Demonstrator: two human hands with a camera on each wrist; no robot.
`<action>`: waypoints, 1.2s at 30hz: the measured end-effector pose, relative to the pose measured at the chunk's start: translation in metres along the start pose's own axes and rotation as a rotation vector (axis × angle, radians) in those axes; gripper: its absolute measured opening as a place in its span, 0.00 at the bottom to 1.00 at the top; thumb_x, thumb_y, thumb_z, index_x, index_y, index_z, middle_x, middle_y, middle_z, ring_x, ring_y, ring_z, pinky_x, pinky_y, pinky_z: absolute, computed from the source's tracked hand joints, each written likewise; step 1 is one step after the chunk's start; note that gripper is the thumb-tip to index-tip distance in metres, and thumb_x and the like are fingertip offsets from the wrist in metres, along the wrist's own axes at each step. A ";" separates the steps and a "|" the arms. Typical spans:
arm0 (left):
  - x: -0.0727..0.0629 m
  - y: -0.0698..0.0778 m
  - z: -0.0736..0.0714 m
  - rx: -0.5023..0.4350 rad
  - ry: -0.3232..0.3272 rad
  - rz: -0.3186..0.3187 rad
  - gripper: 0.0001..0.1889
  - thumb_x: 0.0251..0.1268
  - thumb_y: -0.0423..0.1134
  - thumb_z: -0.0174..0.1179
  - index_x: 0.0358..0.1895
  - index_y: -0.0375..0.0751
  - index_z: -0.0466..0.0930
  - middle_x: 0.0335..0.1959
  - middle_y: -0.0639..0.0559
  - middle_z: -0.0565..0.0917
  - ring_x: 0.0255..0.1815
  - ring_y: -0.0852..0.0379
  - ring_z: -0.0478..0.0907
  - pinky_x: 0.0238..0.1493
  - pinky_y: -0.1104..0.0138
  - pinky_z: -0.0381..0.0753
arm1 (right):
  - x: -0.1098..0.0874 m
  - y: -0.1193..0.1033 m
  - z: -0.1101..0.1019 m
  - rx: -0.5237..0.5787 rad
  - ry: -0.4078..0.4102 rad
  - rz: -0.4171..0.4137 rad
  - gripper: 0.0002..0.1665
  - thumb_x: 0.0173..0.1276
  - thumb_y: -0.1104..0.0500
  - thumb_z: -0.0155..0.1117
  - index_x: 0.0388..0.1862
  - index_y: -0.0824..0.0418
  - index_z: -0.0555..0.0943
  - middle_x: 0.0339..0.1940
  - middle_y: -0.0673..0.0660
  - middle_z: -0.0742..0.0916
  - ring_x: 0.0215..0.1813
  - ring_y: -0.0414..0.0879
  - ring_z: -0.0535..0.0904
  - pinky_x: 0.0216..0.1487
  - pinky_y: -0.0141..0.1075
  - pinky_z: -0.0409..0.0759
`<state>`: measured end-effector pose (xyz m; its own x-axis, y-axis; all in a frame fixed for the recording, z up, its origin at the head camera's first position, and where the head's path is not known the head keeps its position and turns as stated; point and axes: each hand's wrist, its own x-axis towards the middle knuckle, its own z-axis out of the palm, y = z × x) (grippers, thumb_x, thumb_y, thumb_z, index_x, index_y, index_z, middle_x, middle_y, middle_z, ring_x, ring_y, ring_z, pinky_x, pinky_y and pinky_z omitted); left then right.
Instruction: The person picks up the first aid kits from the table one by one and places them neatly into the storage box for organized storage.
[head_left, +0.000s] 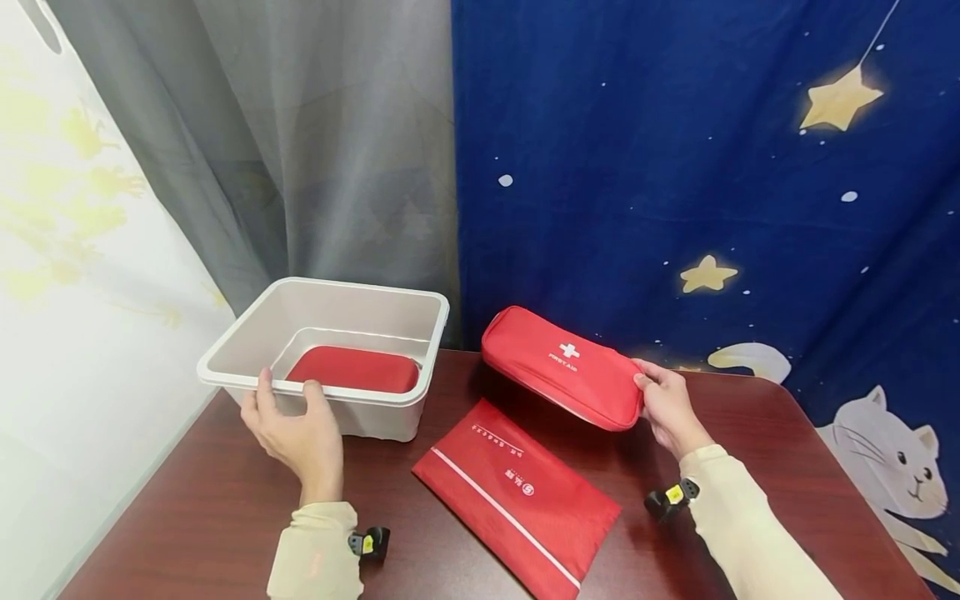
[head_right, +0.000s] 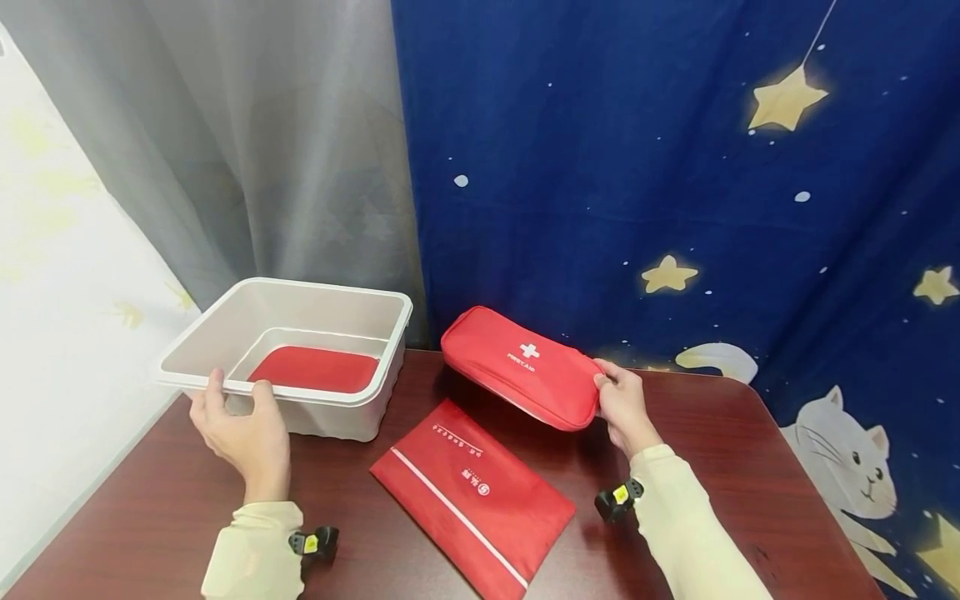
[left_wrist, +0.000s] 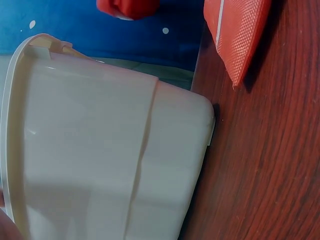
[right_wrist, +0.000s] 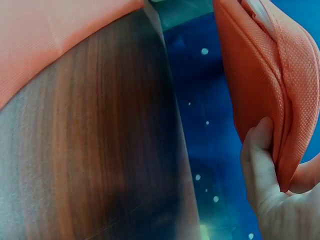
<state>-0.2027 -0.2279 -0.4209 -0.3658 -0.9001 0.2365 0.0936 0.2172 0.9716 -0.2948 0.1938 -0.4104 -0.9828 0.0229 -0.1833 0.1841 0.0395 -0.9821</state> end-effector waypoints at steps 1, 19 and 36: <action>0.000 0.000 0.000 0.000 0.001 0.001 0.29 0.65 0.43 0.58 0.71 0.50 0.72 0.71 0.52 0.65 0.72 0.57 0.59 0.72 0.57 0.55 | 0.000 -0.002 0.001 -0.002 -0.001 -0.003 0.29 0.80 0.66 0.37 0.78 0.68 0.56 0.72 0.72 0.66 0.45 0.37 0.80 0.48 0.43 0.83; 0.001 -0.001 0.001 0.003 0.001 0.014 0.29 0.64 0.41 0.60 0.71 0.49 0.72 0.71 0.51 0.65 0.71 0.57 0.59 0.72 0.57 0.56 | 0.000 -0.032 0.019 0.072 -0.030 -0.034 0.30 0.80 0.66 0.37 0.79 0.65 0.56 0.74 0.69 0.65 0.46 0.35 0.80 0.45 0.35 0.83; 0.001 0.001 -0.001 -0.002 0.001 0.010 0.28 0.64 0.41 0.59 0.70 0.49 0.73 0.70 0.52 0.66 0.71 0.57 0.60 0.71 0.57 0.57 | -0.001 -0.046 0.056 0.103 -0.050 -0.059 0.29 0.80 0.67 0.39 0.78 0.65 0.60 0.72 0.68 0.69 0.47 0.38 0.81 0.45 0.36 0.84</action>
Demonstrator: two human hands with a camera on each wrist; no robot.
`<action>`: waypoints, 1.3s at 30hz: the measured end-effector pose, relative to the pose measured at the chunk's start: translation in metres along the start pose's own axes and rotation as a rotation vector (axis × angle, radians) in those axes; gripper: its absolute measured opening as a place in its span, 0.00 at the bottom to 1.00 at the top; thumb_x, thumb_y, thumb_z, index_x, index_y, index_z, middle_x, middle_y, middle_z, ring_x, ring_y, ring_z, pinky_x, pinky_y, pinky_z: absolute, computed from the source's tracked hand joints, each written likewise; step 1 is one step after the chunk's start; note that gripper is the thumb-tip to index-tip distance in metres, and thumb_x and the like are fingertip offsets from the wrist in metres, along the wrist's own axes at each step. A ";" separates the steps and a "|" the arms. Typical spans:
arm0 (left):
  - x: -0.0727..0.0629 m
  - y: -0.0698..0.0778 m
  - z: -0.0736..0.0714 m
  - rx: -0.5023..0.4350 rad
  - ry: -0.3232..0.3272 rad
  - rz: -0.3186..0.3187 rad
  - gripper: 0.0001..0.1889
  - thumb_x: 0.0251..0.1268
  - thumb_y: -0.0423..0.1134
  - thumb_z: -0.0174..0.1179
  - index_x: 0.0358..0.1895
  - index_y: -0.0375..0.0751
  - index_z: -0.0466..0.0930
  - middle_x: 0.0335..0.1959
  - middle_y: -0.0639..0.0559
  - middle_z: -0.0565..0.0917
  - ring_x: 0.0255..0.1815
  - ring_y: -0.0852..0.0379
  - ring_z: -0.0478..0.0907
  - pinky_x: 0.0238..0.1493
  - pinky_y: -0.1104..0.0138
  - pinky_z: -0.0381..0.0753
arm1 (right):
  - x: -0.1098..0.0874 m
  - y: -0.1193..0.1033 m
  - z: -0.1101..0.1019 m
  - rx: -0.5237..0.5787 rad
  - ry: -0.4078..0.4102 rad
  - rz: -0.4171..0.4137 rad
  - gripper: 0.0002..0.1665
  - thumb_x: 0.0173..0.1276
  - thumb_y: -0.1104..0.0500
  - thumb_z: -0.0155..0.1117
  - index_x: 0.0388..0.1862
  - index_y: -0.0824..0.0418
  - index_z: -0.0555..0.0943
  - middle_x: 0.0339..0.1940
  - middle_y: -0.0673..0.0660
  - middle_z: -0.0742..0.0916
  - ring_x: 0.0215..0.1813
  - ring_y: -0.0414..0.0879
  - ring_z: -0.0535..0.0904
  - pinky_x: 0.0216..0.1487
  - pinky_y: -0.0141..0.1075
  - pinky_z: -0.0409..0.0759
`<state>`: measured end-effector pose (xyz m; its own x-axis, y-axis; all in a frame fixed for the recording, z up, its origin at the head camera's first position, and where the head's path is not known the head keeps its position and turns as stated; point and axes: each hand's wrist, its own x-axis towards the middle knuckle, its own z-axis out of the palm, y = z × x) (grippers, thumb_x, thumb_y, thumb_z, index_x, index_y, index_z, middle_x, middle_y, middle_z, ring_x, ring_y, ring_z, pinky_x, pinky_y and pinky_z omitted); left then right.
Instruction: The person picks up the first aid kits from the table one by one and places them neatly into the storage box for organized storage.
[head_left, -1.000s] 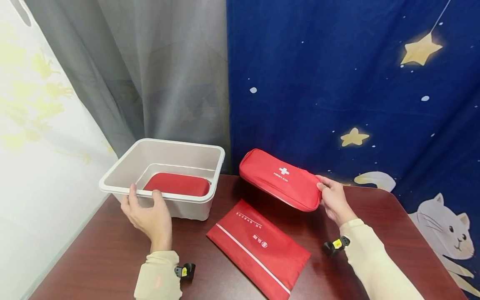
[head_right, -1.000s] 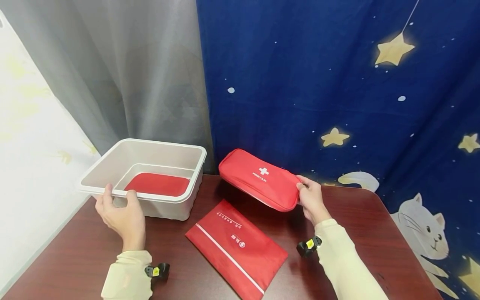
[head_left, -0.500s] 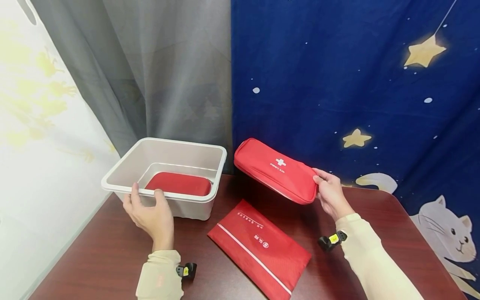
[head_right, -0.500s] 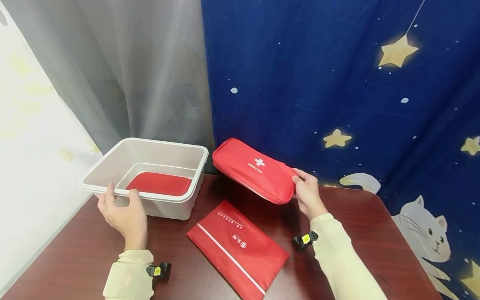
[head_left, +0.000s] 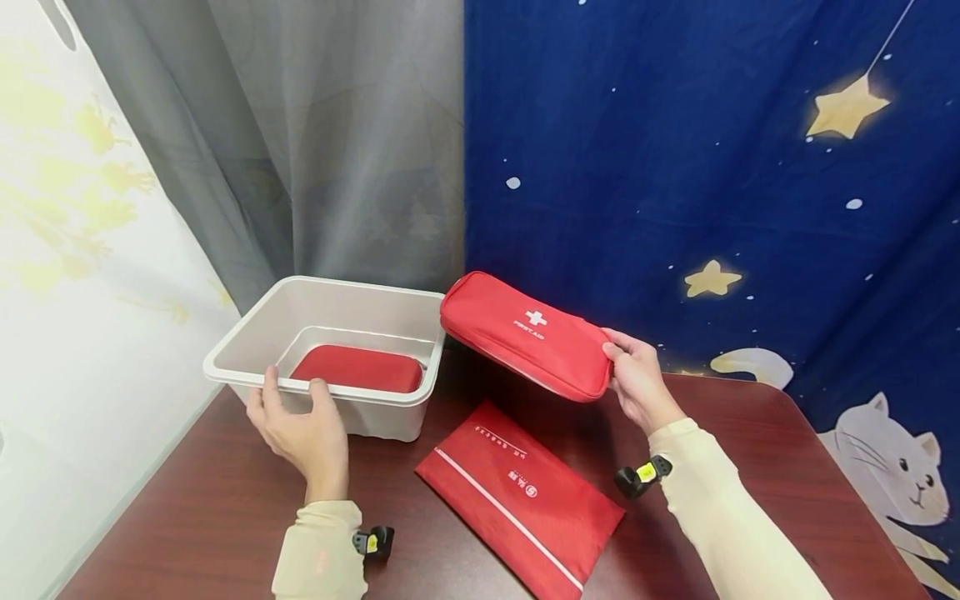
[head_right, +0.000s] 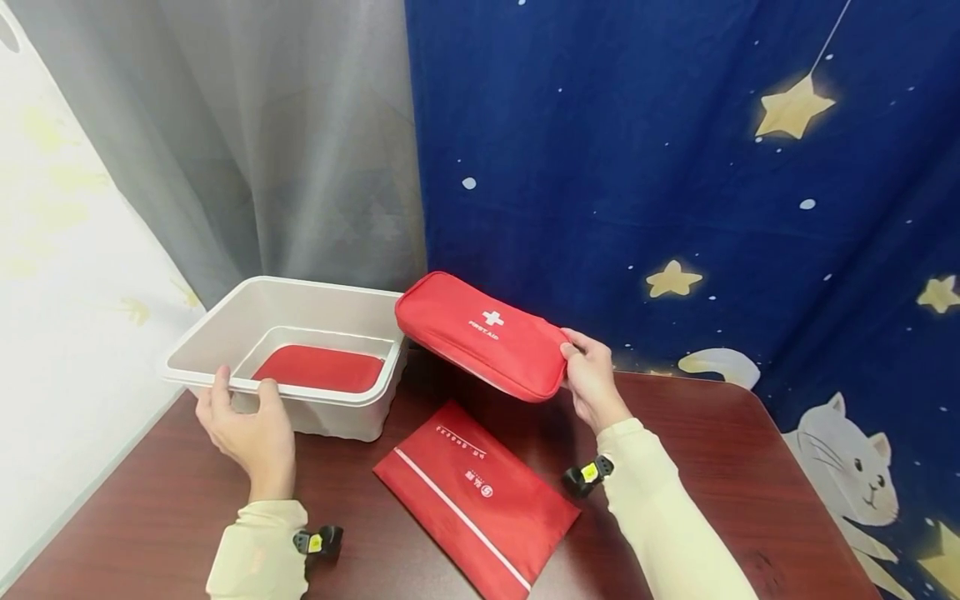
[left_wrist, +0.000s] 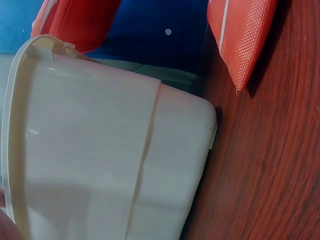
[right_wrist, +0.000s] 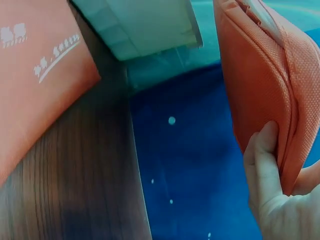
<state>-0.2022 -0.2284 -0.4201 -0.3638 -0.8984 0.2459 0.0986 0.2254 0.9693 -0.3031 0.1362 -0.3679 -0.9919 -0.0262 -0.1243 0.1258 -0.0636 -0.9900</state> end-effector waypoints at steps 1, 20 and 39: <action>0.000 0.000 0.000 0.000 0.001 0.000 0.28 0.64 0.41 0.59 0.70 0.49 0.73 0.70 0.52 0.66 0.71 0.57 0.60 0.71 0.57 0.57 | 0.000 -0.001 0.003 0.001 -0.001 -0.001 0.28 0.80 0.67 0.39 0.78 0.65 0.60 0.71 0.68 0.70 0.47 0.39 0.81 0.45 0.37 0.84; 0.001 -0.001 0.000 0.012 0.011 0.011 0.28 0.63 0.39 0.60 0.69 0.48 0.74 0.70 0.51 0.66 0.71 0.58 0.60 0.71 0.57 0.57 | 0.002 -0.008 0.056 0.076 -0.036 -0.024 0.26 0.80 0.66 0.43 0.75 0.67 0.65 0.68 0.67 0.75 0.49 0.45 0.83 0.45 0.41 0.84; 0.002 -0.002 0.002 0.021 0.006 0.008 0.28 0.64 0.42 0.60 0.69 0.49 0.74 0.70 0.52 0.66 0.70 0.59 0.61 0.71 0.58 0.58 | -0.002 -0.013 0.102 0.117 -0.058 -0.040 0.25 0.79 0.64 0.47 0.73 0.65 0.68 0.63 0.65 0.79 0.49 0.49 0.83 0.42 0.40 0.85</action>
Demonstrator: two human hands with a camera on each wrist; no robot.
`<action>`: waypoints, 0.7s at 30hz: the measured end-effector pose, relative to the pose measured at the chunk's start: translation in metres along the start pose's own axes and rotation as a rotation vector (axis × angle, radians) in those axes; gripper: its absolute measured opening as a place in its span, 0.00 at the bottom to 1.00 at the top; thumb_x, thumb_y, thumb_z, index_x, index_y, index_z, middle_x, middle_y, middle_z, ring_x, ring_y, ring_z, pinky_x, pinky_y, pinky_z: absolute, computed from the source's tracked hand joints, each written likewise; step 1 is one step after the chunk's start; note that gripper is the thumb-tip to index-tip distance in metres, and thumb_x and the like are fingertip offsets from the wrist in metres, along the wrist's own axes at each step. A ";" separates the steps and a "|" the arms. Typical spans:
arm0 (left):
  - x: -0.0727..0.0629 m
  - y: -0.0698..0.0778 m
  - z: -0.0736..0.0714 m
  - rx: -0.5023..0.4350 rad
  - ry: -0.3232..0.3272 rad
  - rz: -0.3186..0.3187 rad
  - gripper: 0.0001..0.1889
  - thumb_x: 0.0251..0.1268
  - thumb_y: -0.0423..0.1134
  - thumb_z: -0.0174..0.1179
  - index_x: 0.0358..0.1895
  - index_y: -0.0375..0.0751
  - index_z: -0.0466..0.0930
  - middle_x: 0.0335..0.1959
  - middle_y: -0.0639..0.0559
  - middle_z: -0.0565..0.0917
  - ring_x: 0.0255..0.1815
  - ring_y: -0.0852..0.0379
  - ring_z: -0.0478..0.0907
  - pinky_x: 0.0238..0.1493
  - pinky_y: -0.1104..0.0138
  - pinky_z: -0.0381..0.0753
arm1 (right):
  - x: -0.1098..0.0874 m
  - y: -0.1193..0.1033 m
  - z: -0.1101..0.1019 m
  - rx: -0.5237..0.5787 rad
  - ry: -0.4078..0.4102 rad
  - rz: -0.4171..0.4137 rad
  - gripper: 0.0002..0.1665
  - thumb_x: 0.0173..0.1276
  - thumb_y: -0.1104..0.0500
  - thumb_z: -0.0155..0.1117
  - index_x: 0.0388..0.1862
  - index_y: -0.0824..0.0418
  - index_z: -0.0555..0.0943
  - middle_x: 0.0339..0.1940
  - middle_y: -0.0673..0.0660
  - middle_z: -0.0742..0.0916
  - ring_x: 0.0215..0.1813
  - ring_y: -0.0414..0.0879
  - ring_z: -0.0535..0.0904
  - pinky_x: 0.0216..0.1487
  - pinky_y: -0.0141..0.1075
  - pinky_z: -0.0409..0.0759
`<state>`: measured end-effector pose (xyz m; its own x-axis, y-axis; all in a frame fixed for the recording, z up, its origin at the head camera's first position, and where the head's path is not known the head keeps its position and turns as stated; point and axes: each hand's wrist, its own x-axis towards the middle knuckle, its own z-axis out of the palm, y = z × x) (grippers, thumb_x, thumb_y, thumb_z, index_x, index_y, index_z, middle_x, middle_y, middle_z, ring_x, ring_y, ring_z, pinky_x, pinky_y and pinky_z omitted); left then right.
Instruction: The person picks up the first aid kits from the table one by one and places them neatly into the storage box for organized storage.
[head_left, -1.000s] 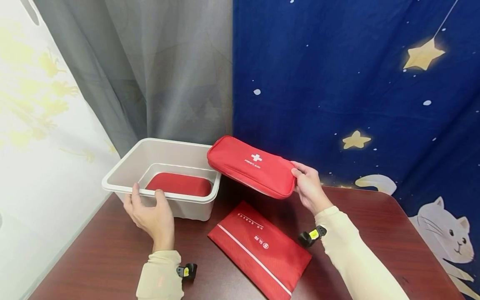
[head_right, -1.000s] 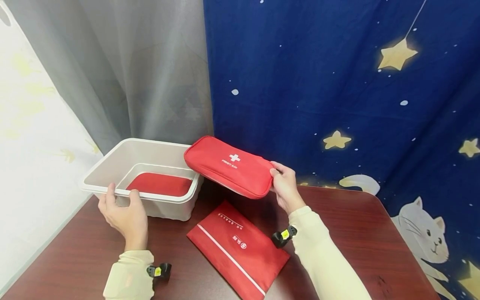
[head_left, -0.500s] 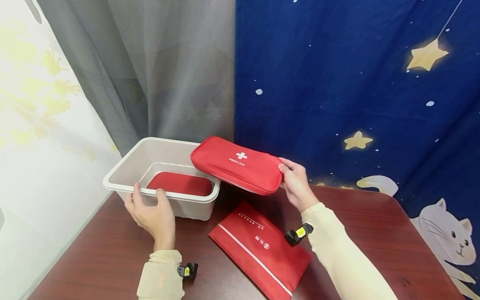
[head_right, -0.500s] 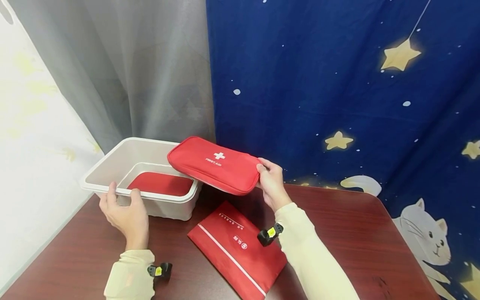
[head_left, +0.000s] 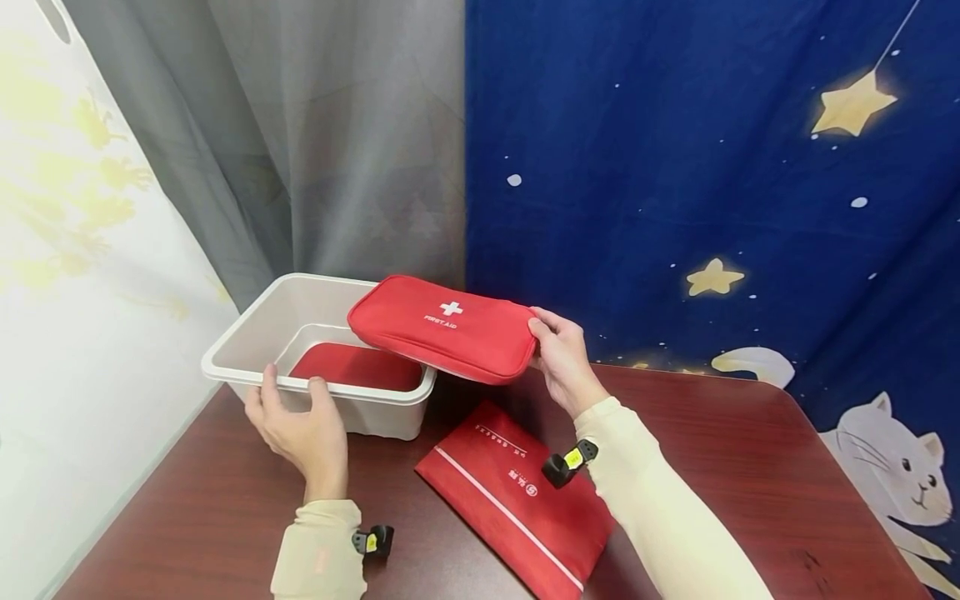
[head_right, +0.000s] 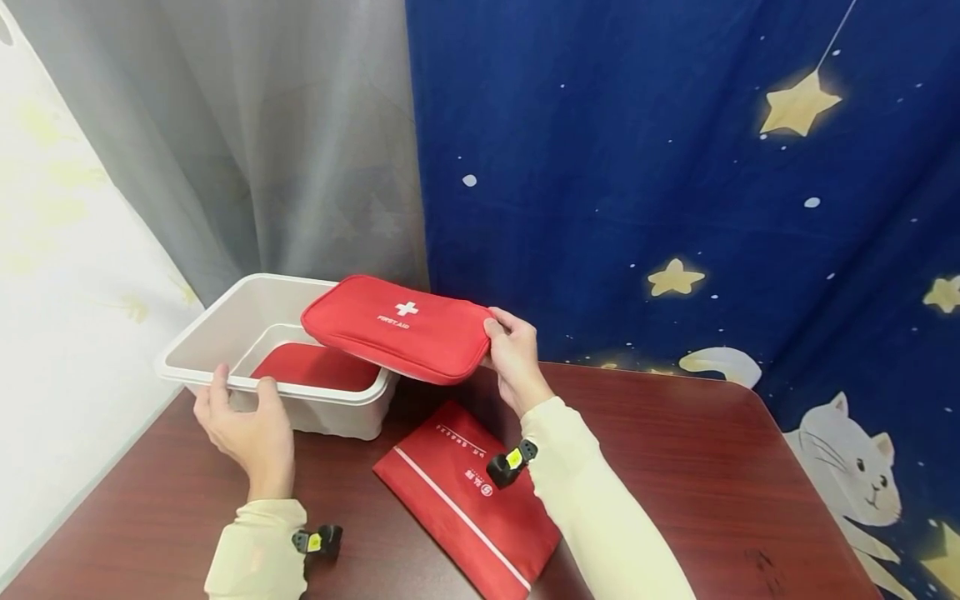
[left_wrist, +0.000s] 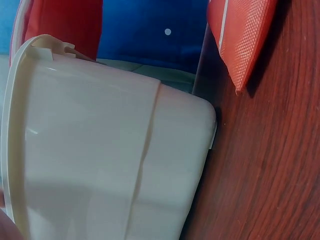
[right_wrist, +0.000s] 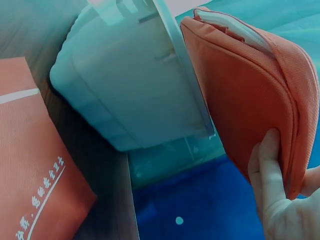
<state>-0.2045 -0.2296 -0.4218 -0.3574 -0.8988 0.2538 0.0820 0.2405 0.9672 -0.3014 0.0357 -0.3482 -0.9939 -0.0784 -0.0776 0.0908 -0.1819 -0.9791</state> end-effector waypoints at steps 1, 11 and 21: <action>0.000 0.000 0.000 0.000 0.001 0.000 0.28 0.64 0.42 0.60 0.69 0.49 0.74 0.70 0.52 0.66 0.70 0.59 0.61 0.71 0.58 0.58 | 0.000 0.000 0.002 0.003 -0.005 -0.001 0.25 0.79 0.64 0.47 0.73 0.66 0.68 0.63 0.65 0.79 0.49 0.48 0.83 0.41 0.40 0.85; 0.000 0.000 -0.001 0.004 0.006 -0.004 0.28 0.63 0.41 0.60 0.69 0.49 0.74 0.70 0.51 0.66 0.71 0.58 0.61 0.71 0.58 0.58 | 0.000 -0.002 0.019 -0.005 -0.026 -0.020 0.26 0.79 0.64 0.49 0.73 0.66 0.67 0.62 0.65 0.80 0.45 0.46 0.84 0.36 0.36 0.85; -0.001 0.002 0.000 -0.001 -0.001 -0.008 0.29 0.64 0.41 0.60 0.70 0.50 0.73 0.71 0.53 0.66 0.71 0.58 0.60 0.71 0.57 0.58 | 0.002 0.000 0.036 -0.021 -0.025 -0.026 0.26 0.78 0.63 0.51 0.73 0.66 0.68 0.60 0.65 0.81 0.42 0.46 0.84 0.33 0.35 0.85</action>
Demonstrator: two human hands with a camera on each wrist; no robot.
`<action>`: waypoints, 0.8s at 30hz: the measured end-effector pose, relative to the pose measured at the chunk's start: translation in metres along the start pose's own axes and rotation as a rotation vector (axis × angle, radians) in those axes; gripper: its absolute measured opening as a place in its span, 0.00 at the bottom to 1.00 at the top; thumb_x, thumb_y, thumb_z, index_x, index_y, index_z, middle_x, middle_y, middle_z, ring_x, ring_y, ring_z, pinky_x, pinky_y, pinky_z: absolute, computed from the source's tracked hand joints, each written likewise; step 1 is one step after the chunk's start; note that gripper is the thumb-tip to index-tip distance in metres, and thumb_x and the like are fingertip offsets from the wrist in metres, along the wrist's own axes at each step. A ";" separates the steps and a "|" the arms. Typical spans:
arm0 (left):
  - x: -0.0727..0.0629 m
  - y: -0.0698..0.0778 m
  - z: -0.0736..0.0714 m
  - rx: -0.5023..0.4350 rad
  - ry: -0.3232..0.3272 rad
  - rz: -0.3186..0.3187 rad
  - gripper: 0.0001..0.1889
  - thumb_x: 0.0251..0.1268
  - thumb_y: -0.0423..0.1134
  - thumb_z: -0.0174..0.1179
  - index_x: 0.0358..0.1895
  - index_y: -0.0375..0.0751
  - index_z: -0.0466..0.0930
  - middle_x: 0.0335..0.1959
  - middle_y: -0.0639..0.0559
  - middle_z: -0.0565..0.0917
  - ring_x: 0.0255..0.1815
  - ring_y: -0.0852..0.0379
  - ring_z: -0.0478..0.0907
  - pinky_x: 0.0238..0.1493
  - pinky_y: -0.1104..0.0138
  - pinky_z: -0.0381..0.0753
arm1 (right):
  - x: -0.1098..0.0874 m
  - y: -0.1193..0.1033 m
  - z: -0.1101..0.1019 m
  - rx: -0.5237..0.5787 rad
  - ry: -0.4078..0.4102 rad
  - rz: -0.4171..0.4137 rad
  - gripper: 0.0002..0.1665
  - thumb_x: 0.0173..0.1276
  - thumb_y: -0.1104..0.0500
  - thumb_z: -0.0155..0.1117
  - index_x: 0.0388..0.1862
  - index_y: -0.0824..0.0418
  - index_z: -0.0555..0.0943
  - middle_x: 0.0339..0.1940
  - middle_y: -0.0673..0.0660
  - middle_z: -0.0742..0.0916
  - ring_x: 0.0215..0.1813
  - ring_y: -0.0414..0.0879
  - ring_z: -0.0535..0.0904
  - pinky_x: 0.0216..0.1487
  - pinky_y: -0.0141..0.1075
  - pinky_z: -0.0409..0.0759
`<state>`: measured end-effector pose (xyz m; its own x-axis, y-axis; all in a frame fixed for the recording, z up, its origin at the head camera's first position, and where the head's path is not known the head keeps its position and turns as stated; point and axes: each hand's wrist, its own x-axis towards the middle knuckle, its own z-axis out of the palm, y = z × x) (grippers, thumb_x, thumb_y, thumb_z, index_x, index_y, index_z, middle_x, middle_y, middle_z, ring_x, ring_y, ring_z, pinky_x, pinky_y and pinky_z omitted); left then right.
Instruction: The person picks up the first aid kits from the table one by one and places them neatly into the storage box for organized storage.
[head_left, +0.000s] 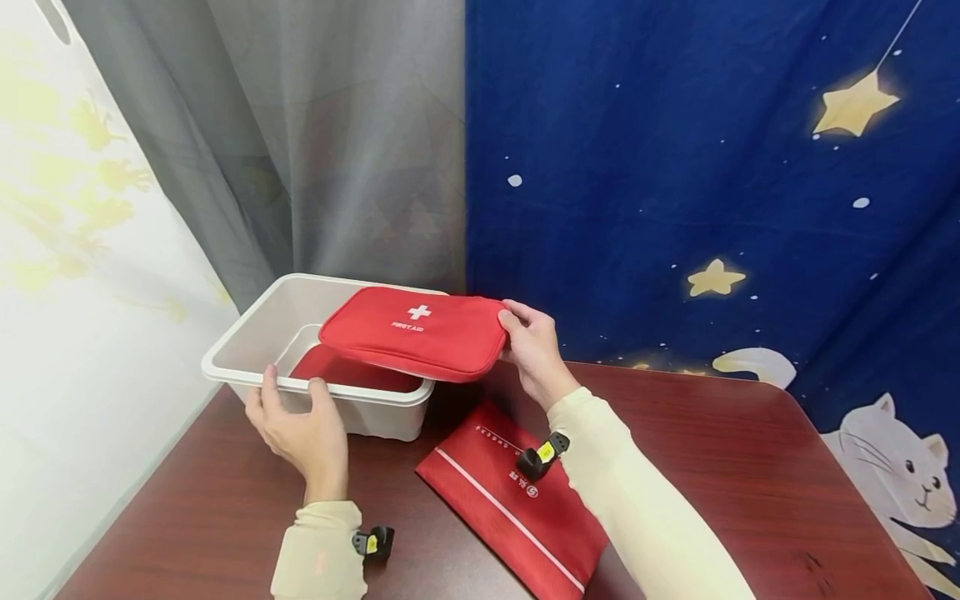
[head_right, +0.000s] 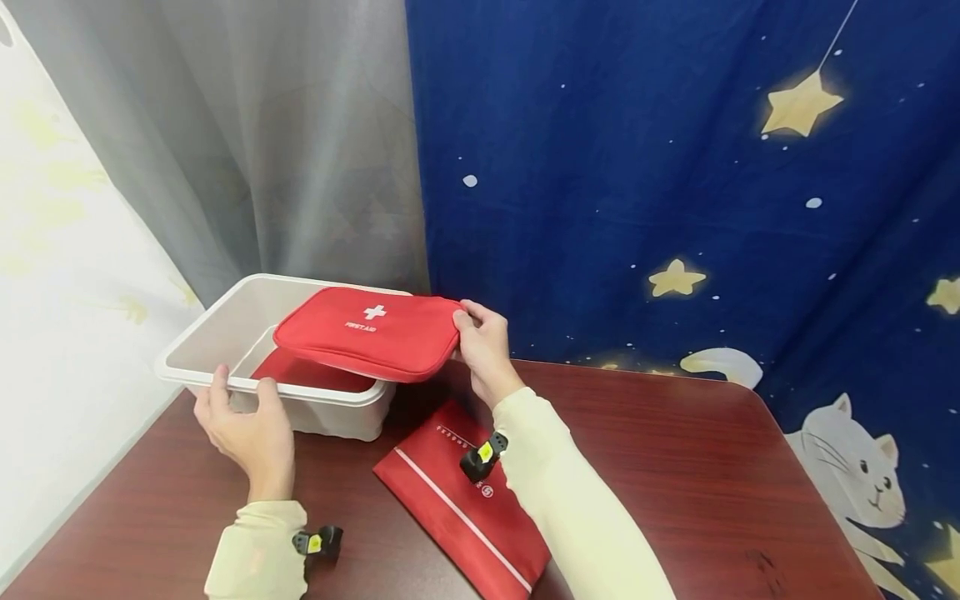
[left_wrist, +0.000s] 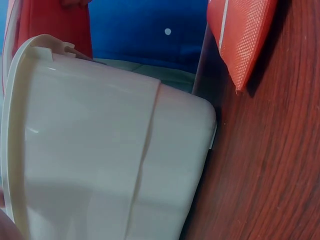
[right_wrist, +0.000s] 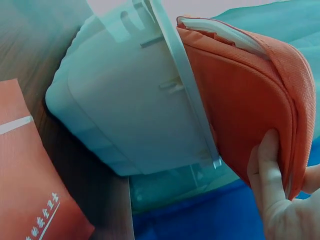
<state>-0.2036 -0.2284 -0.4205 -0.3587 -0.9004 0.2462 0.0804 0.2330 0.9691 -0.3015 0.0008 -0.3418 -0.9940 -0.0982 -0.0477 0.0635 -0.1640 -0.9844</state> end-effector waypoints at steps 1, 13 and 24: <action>0.000 0.000 0.000 -0.002 -0.001 -0.002 0.29 0.64 0.41 0.60 0.70 0.50 0.73 0.71 0.53 0.65 0.71 0.58 0.60 0.71 0.57 0.58 | 0.000 0.000 0.002 -0.001 -0.001 -0.004 0.27 0.78 0.63 0.51 0.73 0.66 0.68 0.60 0.65 0.81 0.43 0.46 0.84 0.34 0.35 0.85; -0.001 0.001 0.001 -0.017 -0.014 -0.016 0.30 0.64 0.42 0.60 0.71 0.51 0.71 0.71 0.54 0.64 0.72 0.58 0.59 0.71 0.55 0.58 | 0.002 0.002 0.024 -0.044 0.002 -0.006 0.26 0.78 0.62 0.52 0.73 0.66 0.69 0.59 0.64 0.82 0.43 0.48 0.85 0.36 0.38 0.85; 0.000 -0.001 0.000 -0.017 0.002 0.008 0.29 0.64 0.41 0.60 0.70 0.48 0.73 0.70 0.51 0.65 0.71 0.58 0.60 0.71 0.57 0.57 | 0.002 0.006 0.039 -0.068 -0.024 -0.009 0.26 0.77 0.63 0.53 0.72 0.66 0.69 0.58 0.65 0.81 0.39 0.46 0.84 0.37 0.40 0.86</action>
<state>-0.2039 -0.2291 -0.4214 -0.3566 -0.8992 0.2536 0.0987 0.2336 0.9673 -0.2994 -0.0388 -0.3416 -0.9921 -0.1208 -0.0352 0.0472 -0.0979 -0.9941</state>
